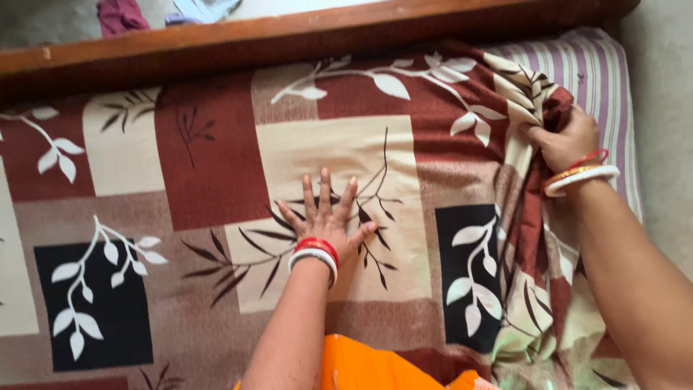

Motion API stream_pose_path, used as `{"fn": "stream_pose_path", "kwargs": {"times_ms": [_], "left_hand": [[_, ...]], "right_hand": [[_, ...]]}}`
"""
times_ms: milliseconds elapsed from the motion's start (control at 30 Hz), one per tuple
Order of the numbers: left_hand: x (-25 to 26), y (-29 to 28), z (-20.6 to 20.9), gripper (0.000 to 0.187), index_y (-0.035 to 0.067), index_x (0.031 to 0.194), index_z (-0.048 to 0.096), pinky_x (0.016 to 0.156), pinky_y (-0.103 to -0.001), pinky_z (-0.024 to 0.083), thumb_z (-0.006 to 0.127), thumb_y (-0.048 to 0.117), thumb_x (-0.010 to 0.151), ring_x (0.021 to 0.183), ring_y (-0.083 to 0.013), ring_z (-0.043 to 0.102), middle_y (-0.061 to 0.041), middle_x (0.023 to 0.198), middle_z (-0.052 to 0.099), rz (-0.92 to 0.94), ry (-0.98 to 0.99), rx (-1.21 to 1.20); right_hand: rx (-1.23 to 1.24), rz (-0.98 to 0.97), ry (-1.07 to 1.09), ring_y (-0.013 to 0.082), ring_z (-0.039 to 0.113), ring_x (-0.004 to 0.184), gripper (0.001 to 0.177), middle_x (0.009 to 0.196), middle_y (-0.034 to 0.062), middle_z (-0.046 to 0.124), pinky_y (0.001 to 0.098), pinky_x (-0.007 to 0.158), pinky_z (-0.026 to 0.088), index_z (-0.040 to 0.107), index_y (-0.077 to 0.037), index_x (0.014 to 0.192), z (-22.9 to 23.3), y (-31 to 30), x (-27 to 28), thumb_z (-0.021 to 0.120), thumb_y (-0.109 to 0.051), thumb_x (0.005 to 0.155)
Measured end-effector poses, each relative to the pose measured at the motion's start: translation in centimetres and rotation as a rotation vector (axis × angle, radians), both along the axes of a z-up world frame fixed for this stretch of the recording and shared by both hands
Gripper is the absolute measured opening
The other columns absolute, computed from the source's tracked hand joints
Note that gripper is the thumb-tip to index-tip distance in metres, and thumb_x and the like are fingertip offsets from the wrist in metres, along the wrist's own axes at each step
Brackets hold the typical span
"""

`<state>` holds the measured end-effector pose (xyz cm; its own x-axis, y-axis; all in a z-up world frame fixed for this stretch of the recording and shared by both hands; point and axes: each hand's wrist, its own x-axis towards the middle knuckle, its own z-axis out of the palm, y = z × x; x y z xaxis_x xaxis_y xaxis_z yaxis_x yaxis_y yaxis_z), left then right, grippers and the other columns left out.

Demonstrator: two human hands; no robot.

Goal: The person folds a patterned bed sheet on a wooden bed frame. They smooth the sheet with both hands, fold it in half lengthwise, and then fold it again to create a compact stack.

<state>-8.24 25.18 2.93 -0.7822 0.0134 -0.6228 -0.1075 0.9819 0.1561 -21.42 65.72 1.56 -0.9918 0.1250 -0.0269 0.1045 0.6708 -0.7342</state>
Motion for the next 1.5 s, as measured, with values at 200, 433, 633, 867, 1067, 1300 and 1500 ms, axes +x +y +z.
{"fn": "stream_pose_path", "kwargs": {"times_ms": [200,433,633,867,1067,1300,1500], "left_hand": [[0.3,0.1,-0.2,0.096,0.053,0.160,0.001,0.109,-0.078,-0.019,0.043,0.087,0.080,0.152,-0.0279,-0.033,0.003,0.167,-0.031,-0.006,0.030,0.002],[0.1,0.2,0.3,0.096,0.051,0.160,0.001,0.108,-0.078,-0.019,0.043,0.086,0.081,0.151,-0.0280,-0.033,0.002,0.167,-0.031,0.000,0.011,0.001],[0.0,0.1,0.8,0.096,0.052,0.159,0.000,0.109,-0.076,-0.021,0.043,0.086,0.080,0.151,-0.0265,-0.034,0.003,0.167,-0.031,0.006,-0.026,0.013],[0.0,0.1,0.6,0.096,0.052,0.159,0.000,0.108,-0.077,-0.020,0.044,0.085,0.080,0.151,-0.0276,-0.033,0.002,0.167,-0.030,0.003,-0.014,0.015],[0.1,0.0,0.4,0.095,0.051,0.159,0.001,0.109,-0.077,-0.020,0.044,0.085,0.082,0.152,-0.0281,-0.033,0.002,0.167,-0.030,0.002,-0.013,0.024],[0.2,-0.1,0.6,0.095,0.052,0.159,0.002,0.109,-0.077,-0.019,0.045,0.085,0.081,0.152,-0.0275,-0.031,0.002,0.168,-0.028,0.005,0.020,0.042],[0.2,0.0,0.6,0.095,0.051,0.160,0.001,0.108,-0.079,-0.018,0.044,0.085,0.082,0.153,-0.0279,-0.030,0.002,0.168,-0.028,0.007,0.016,0.047]], "right_hand": [[0.084,0.066,0.008,0.0191,0.072,0.094,0.032,0.107,0.0145,0.076,0.0351,0.087,0.055,0.073,0.002,0.116,0.2,0.4,-1.3,0.082,-0.013,0.089],[-0.115,0.023,-0.046,0.0102,0.069,0.092,0.033,0.109,0.0044,0.076,0.0290,0.083,0.055,0.075,-0.004,0.120,2.3,0.7,-3.2,0.081,-0.014,0.089],[0.045,0.038,0.079,0.0145,0.073,0.092,0.033,0.107,0.0090,0.077,0.0314,0.083,0.056,0.076,-0.003,0.119,2.0,-0.4,-4.6,0.082,-0.010,0.087],[0.147,0.077,0.142,0.0212,0.074,0.095,0.028,0.111,0.0129,0.077,0.0356,0.085,0.056,0.077,-0.004,0.118,0.4,1.6,-5.6,0.081,-0.015,0.092],[0.372,0.026,0.237,0.0306,0.074,0.086,0.025,0.100,0.0173,0.076,0.0423,0.076,0.056,0.079,-0.003,0.110,-2.6,2.1,-7.8,0.086,-0.018,0.091],[0.402,-0.005,0.267,0.0354,0.073,0.088,0.030,0.099,0.0200,0.075,0.0456,0.080,0.056,0.075,0.002,0.105,-4.4,2.9,-7.4,0.087,-0.023,0.093],[0.440,0.102,0.220,0.0467,0.059,0.112,0.069,0.126,0.0334,0.061,0.0549,0.097,0.046,0.055,0.009,0.134,0.4,1.5,-2.5,0.089,-0.033,0.090]]}}
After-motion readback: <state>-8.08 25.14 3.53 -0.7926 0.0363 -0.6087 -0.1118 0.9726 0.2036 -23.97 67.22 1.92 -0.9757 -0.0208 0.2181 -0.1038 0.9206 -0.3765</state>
